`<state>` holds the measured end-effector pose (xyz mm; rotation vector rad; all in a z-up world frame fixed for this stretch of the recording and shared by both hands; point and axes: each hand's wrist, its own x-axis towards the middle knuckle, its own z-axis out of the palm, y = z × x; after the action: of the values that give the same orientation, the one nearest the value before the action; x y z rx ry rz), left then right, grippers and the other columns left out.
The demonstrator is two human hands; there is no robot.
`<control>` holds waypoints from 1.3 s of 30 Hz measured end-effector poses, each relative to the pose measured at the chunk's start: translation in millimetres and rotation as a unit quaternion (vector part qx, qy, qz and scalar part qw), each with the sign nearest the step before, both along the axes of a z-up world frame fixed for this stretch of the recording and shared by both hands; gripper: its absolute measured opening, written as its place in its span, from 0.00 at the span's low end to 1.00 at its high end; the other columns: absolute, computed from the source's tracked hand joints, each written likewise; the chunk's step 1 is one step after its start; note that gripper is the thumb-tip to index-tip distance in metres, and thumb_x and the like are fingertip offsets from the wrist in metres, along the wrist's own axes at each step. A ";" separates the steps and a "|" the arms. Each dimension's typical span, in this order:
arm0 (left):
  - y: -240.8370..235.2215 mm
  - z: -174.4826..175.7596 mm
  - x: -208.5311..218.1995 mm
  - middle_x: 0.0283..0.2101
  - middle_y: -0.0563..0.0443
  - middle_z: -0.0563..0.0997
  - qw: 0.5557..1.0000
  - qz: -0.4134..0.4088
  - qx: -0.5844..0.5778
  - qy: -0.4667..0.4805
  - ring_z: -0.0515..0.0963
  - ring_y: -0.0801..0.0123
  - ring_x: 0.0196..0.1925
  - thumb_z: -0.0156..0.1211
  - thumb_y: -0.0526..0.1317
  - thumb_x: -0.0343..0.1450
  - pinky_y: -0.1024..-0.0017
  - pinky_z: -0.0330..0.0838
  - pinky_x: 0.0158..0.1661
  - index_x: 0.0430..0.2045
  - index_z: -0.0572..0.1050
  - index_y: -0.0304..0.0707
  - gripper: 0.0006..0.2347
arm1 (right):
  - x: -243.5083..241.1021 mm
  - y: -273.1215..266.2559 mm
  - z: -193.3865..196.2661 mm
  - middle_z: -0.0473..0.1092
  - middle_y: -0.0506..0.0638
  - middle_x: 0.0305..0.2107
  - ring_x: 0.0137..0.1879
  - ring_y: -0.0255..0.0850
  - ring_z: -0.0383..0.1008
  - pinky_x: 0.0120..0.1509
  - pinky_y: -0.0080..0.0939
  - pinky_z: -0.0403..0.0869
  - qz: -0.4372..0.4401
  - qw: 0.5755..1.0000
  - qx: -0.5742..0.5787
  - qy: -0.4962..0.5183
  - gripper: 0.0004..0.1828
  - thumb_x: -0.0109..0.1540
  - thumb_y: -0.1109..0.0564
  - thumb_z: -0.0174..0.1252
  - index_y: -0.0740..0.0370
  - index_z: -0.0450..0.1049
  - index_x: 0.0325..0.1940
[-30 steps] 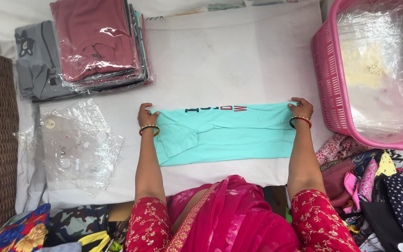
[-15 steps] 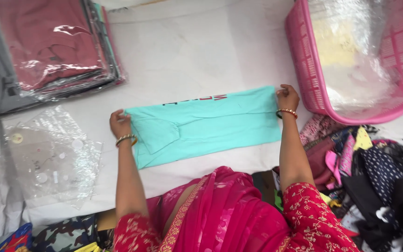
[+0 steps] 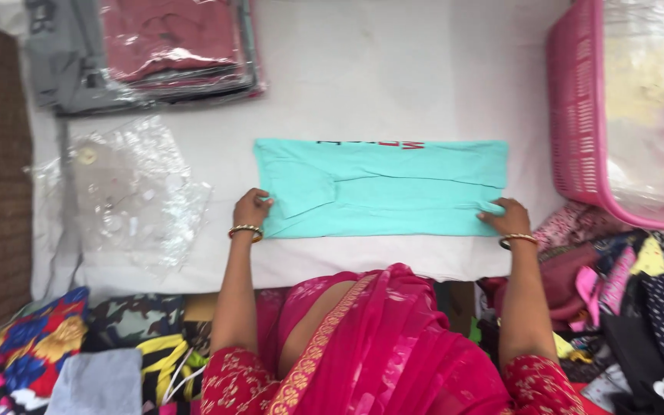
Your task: The person folds a light blue t-shirt and a grey t-shirt on a white table. They then place each folded shirt into a clear plastic bag, seal the bags, and stack them on top of other packaged clothes.
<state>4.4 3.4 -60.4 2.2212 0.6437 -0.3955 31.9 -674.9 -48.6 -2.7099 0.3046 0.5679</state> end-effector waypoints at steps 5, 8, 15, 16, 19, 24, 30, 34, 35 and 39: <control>-15.0 29.1 9.6 0.31 0.50 0.82 0.996 -0.009 0.079 -0.025 0.81 0.60 0.33 0.70 0.40 0.66 0.61 0.74 0.36 0.40 0.79 0.46 0.11 | -4.4 1.8 11.3 0.78 0.61 0.44 0.49 0.52 0.79 0.55 0.51 0.75 -0.100 0.987 0.098 0.076 0.37 0.48 0.42 0.76 0.63 0.78 0.56; -29.7 44.0 23.7 0.33 0.50 0.79 0.994 -0.030 0.107 -0.012 0.80 0.58 0.35 0.72 0.41 0.64 0.60 0.73 0.36 0.36 0.79 0.45 0.10 | -13.9 -2.3 11.9 0.79 0.61 0.43 0.48 0.50 0.79 0.55 0.50 0.75 -0.134 0.979 0.115 0.103 0.36 0.49 0.44 0.76 0.67 0.78 0.55; -32.7 36.4 44.6 0.39 0.52 0.79 0.988 -0.049 0.142 0.018 0.80 0.57 0.37 0.72 0.45 0.65 0.60 0.73 0.37 0.26 0.78 0.41 0.09 | -38.8 -8.2 8.9 0.80 0.61 0.39 0.43 0.49 0.81 0.53 0.48 0.76 -0.193 0.971 0.106 0.087 0.30 0.53 0.47 0.74 0.69 0.81 0.52; -31.6 35.7 44.3 0.39 0.52 0.79 0.989 -0.052 0.141 0.018 0.80 0.57 0.37 0.72 0.45 0.65 0.60 0.73 0.37 0.26 0.78 0.41 0.09 | -41.7 -8.1 7.4 0.80 0.61 0.39 0.43 0.49 0.81 0.53 0.48 0.76 -0.196 0.971 0.105 0.087 0.30 0.53 0.47 0.74 0.69 0.81 0.52; -27.1 28.7 44.2 0.39 0.52 0.79 0.988 -0.059 0.141 0.022 0.80 0.56 0.39 0.73 0.44 0.64 0.59 0.74 0.38 0.25 0.78 0.42 0.09 | -47.7 -6.7 5.6 0.79 0.61 0.38 0.42 0.48 0.80 0.52 0.48 0.75 -0.198 0.974 0.095 0.059 0.29 0.52 0.47 0.75 0.68 0.81 0.51; -19.6 8.9 31.6 0.43 0.47 0.80 0.975 -0.056 0.196 -0.092 0.80 0.50 0.45 0.74 0.42 0.62 0.54 0.73 0.42 0.41 0.75 0.42 0.17 | -63.3 -17.9 -15.0 0.74 0.60 0.27 0.34 0.51 0.73 0.41 0.51 0.73 -0.199 0.980 -0.001 0.022 0.25 0.55 0.45 0.77 0.70 0.78 0.37; -66.8 63.5 3.9 0.50 0.44 0.74 0.963 -0.077 0.189 -0.175 0.73 0.49 0.55 0.67 0.37 0.67 0.50 0.67 0.50 0.55 0.73 0.44 0.20 | -61.3 3.2 -14.3 0.71 0.55 0.44 0.43 0.47 0.75 0.49 0.47 0.77 -0.211 0.961 0.047 -0.173 0.35 0.47 0.57 0.78 0.58 0.75 0.57; -111.0 69.2 -4.3 0.52 0.44 0.73 0.946 -0.127 0.189 -0.229 0.70 0.50 0.57 0.65 0.37 0.66 0.49 0.63 0.54 0.57 0.73 0.45 0.22 | -34.4 17.6 -1.6 0.69 0.56 0.48 0.46 0.48 0.74 0.50 0.48 0.77 -0.202 0.957 0.039 -0.206 0.42 0.45 0.58 0.80 0.56 0.72 0.62; -122.6 71.3 -3.9 0.52 0.44 0.73 0.940 -0.162 0.175 -0.243 0.70 0.51 0.57 0.64 0.38 0.65 0.49 0.61 0.56 0.57 0.73 0.46 0.23 | -24.7 21.0 1.9 0.69 0.55 0.48 0.46 0.48 0.75 0.51 0.48 0.76 -0.210 0.960 0.037 -0.184 0.43 0.45 0.59 0.80 0.54 0.71 0.63; -161.3 78.8 -4.6 0.53 0.45 0.73 0.919 -0.260 0.122 -0.271 0.71 0.54 0.56 0.64 0.38 0.65 0.50 0.59 0.58 0.58 0.72 0.46 0.24 | 13.2 33.3 7.1 0.68 0.54 0.50 0.48 0.48 0.74 0.54 0.49 0.74 -0.199 0.966 0.032 -0.161 0.46 0.43 0.61 0.80 0.52 0.70 0.64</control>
<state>-0.2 -158.0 18.4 2.5693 -0.2159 0.0637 45.2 -641.6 -41.4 -2.5213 0.7037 0.0214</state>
